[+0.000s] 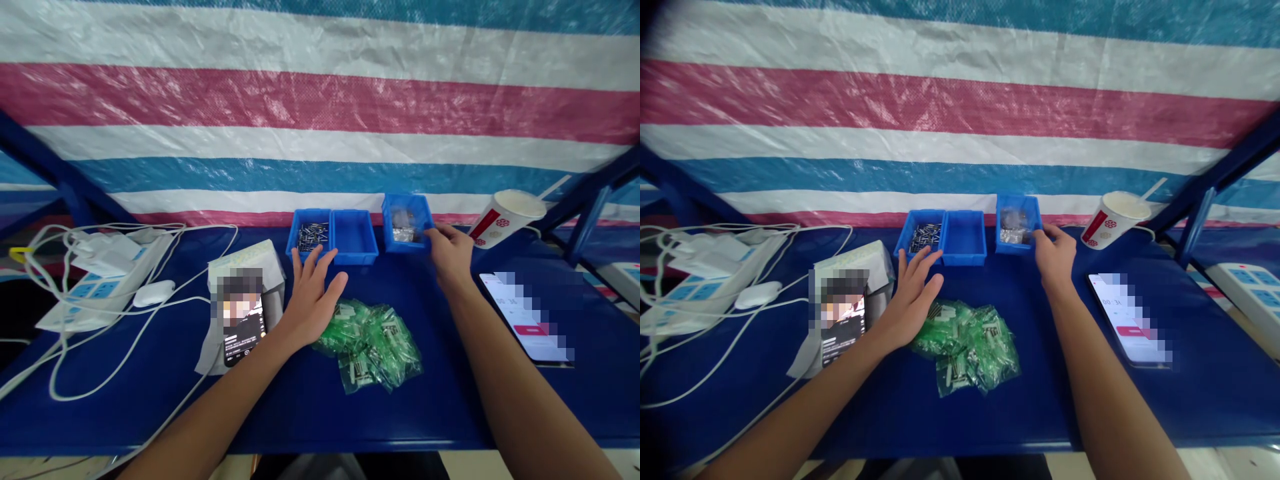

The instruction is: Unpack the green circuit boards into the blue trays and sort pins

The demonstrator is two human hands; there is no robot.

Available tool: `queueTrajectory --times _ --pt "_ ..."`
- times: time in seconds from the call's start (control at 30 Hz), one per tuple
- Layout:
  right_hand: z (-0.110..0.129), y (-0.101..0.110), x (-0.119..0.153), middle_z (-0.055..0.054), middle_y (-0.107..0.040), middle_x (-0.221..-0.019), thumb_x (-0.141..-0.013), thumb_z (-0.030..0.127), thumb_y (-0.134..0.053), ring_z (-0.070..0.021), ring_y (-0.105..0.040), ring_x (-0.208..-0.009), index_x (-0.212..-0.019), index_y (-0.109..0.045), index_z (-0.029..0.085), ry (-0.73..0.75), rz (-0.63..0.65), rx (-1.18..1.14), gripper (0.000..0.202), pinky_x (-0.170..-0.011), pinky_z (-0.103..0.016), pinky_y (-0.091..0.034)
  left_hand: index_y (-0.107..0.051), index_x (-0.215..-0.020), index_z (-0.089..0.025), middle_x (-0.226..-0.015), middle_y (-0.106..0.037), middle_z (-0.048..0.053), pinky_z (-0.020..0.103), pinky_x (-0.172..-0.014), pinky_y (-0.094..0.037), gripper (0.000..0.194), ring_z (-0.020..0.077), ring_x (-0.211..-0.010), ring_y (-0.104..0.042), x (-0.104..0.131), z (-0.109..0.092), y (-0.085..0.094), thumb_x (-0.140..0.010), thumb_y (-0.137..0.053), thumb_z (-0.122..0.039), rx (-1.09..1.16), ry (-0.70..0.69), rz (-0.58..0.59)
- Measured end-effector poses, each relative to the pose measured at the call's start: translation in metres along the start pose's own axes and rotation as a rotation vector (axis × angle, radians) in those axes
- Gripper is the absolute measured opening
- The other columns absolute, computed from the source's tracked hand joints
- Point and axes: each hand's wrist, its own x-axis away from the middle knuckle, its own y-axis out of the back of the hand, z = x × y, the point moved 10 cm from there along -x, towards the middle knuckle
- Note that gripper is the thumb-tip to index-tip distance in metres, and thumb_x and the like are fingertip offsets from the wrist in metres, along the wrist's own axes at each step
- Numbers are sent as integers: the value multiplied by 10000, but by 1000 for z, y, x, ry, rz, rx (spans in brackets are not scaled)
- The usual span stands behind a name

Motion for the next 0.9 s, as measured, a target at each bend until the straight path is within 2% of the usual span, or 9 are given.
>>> queueTrajectory --times 0.07,0.13,0.27,0.37,0.43,0.57,0.73,0.83,0.9 --pt "9 12 0 -72 -755 -801 -760 298 -601 -248 -689 -782 -955 -796 97 -7 -98 -107 341 -760 -363 -543 -430 -1467 -375 -1667 -238 57 781 -1155 -161 499 427 -1550 57 1 -2 4 -1000 -435 -552 -11 16 -30" --pt "26 18 3 -69 -770 -843 -753 282 -642 -248 -707 -816 -957 -803 126 38 -129 -169 304 -795 -380 -551 -424 -1466 -344 -1658 -242 74 741 -1186 -149 516 402 -1559 -13 2 -8 12 -996 -446 -555 -17 -10 -105" --pt "75 14 23 -63 -781 -901 -790 284 -661 -241 -719 -825 -952 -804 177 252 -46 -185 241 -779 -393 -567 -377 -1485 -301 -1576 -378 111 605 -1210 -265 531 319 -1491 -300 5 -20 28 -1005 -455 -515 119 -119 -264" --pt "103 3 41 -64 -777 -963 -837 306 -652 -241 -721 -861 -968 -799 205 364 70 -158 221 -762 -385 -577 -370 -1484 -312 -1548 -425 113 524 -1116 -422 523 296 -1418 -420 5 -15 35 -1008 -463 -507 314 -107 -330" --pt "115 -3 51 -58 -771 -960 -848 312 -653 -234 -719 -852 -961 -799 218 421 124 -165 206 -750 -380 -579 -406 -1460 -311 -1517 -465 109 485 -1059 -472 502 288 -1371 -474 5 -10 38 -1006 -469 -517 405 -83 -368" --pt "127 -13 65 -52 -766 -964 -858 284 -650 -224 -720 -880 -987 -802 237 522 211 -182 205 -801 -392 -574 -515 -1359 -286 -1420 -553 96 439 -1010 -504 439 269 -1293 -539 6 -8 43 -1004 -464 -539 470 -67 -420" --pt "136 -27 79 -40 -762 -976 -873 295 -639 -224 -693 -881 -993 -806 278 624 293 -121 206 -842 -438 -547 -579 -1267 -282 -1300 -609 81 403 -888 -561 410 264 -1198 -585 8 -9 40 -992 -469 -565 449 -34 -403" --pt "137 -32 84 -39 -748 -1004 -888 302 -650 -229 -672 -939 -1022 -799 296 624 318 -133 201 -895 -459 -523 -567 -1269 -290 -1295 -606 82 389 -852 -572 402 263 -1185 -592 10 -7 39 -987 -480 -563 470 -19 -405" --pt "136 -34 85 -40 -731 -1046 -895 308 -662 -237 -656 -1012 -1042 -791 312 591 336 -165 195 -946 -477 -505 -527 -1315 -300 -1343 -588 85 400 -911 -559 408 264 -1244 -567 11 -8 39 -988 -494 -543 502 -32 -421"
